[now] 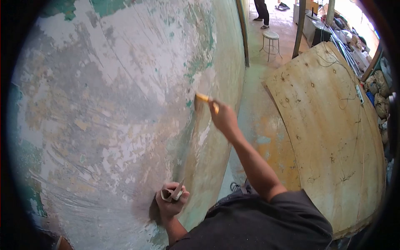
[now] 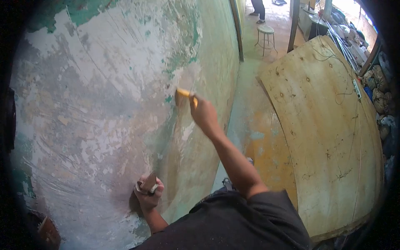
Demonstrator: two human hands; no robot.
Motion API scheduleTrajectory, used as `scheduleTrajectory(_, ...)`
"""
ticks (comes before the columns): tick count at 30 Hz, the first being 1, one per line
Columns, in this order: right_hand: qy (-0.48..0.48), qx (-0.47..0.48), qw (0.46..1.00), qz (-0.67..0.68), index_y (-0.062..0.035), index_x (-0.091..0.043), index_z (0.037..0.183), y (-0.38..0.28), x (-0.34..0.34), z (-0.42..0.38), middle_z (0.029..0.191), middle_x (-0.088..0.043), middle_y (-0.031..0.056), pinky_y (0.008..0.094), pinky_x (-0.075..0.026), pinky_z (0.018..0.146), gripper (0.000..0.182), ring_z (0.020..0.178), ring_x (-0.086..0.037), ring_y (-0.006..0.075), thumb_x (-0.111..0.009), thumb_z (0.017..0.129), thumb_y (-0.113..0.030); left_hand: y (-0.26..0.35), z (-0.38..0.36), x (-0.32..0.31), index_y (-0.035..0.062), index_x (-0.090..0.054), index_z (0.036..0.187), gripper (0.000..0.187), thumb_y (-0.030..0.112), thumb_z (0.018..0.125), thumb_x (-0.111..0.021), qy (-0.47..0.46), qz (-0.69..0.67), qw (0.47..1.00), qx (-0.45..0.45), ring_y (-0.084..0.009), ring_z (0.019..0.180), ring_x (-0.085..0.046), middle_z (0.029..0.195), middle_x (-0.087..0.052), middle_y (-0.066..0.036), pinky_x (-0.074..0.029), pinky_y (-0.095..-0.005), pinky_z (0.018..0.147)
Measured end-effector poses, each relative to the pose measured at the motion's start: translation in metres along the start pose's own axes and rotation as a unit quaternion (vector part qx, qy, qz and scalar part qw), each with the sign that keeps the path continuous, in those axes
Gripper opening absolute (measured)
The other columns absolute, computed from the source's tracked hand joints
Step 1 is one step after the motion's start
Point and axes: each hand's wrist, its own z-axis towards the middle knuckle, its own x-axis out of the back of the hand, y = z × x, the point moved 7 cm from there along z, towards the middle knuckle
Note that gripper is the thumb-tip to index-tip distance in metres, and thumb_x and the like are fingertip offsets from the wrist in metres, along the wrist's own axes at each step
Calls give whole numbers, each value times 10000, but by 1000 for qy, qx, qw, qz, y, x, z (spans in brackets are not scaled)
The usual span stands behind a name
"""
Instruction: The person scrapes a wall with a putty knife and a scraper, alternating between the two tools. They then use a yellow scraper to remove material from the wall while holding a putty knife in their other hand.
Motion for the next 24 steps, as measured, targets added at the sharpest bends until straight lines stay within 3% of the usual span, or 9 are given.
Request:
scheduleTrajectory(5,34,5,999,11,-90,-703,1126,-1,5,46,893,-662,304,511,-520,723,349,876,-641,508,-563,1010,-388,-3,2,-4,30,-648,927,331,223,783,-874,33,-11,998,58,-97,690,-640,782,-676,-24,-518,-264,652)
scheduleTrajectory(7,3,27,1000,4,-116,-708,1141,-6,6,3,902,-661,302,508,-521,703,352,865,-649,495,-547,1016,-403,5,8,-4,24,-645,924,321,212,790,-867,15,68,997,-27,-100,694,-633,799,-673,-19,-515,-268,656)
scheduleTrajectory(10,-7,36,999,33,-134,-702,1171,0,-1,26,893,-667,299,511,-523,696,346,871,-655,490,-555,1012,-404,-25,-2,-1,19,-647,925,295,177,791,-857,82,-11,993,81,-105,707,-635,821,-672,-15,-510,-268,658)
scheduleTrajectory(13,61,21,997,40,-148,-702,1186,5,15,70,873,-670,301,520,-525,699,355,876,-657,494,-563,1004,-421,-23,-4,-6,19,-653,933,276,147,788,-849,72,-15,994,76,-109,714,-640,839,-675,-23,-514,-270,660)
scheduleTrajectory(17,-47,39,998,0,-132,-680,1178,4,4,54,884,-679,280,522,-520,684,321,859,-667,481,-545,1016,-375,-32,-5,-19,25,-658,936,242,109,790,-832,116,-2,992,47,-111,712,-641,845,-679,-23,-519,-276,659)
scheduleTrajectory(19,48,46,998,9,-121,-660,1183,13,7,87,827,-685,255,519,-516,644,359,789,-673,463,-469,1043,-390,-24,-6,-32,24,-655,947,244,113,798,-826,132,-3,990,55,-113,718,-644,841,-677,-22,-519,-273,648)
scheduleTrajectory(21,-6,17,1000,12,-126,-664,1178,14,18,94,833,-678,268,521,-516,648,359,786,-671,464,-470,1042,-395,-8,7,-48,22,-651,958,246,117,806,-820,140,-6,989,56,-114,724,-646,837,-675,-22,-518,-269,636)
scheduleTrajectory(23,-65,55,996,3,-123,-661,1185,17,16,79,828,-675,273,523,-514,640,364,772,-667,468,-474,1041,-400,-3,12,-85,26,-641,984,230,111,834,-793,131,-134,973,132,-100,688,-631,817,-665,-20,-499,-248,589)
scheduleTrajectory(24,-83,88,992,25,-121,-656,1194,18,18,65,823,-677,268,527,-510,630,367,760,-662,470,-480,1038,-402,-2,18,-98,27,-628,1000,221,119,862,-773,139,-100,976,136,-82,637,-606,780,-648,-14,-471,-231,545)
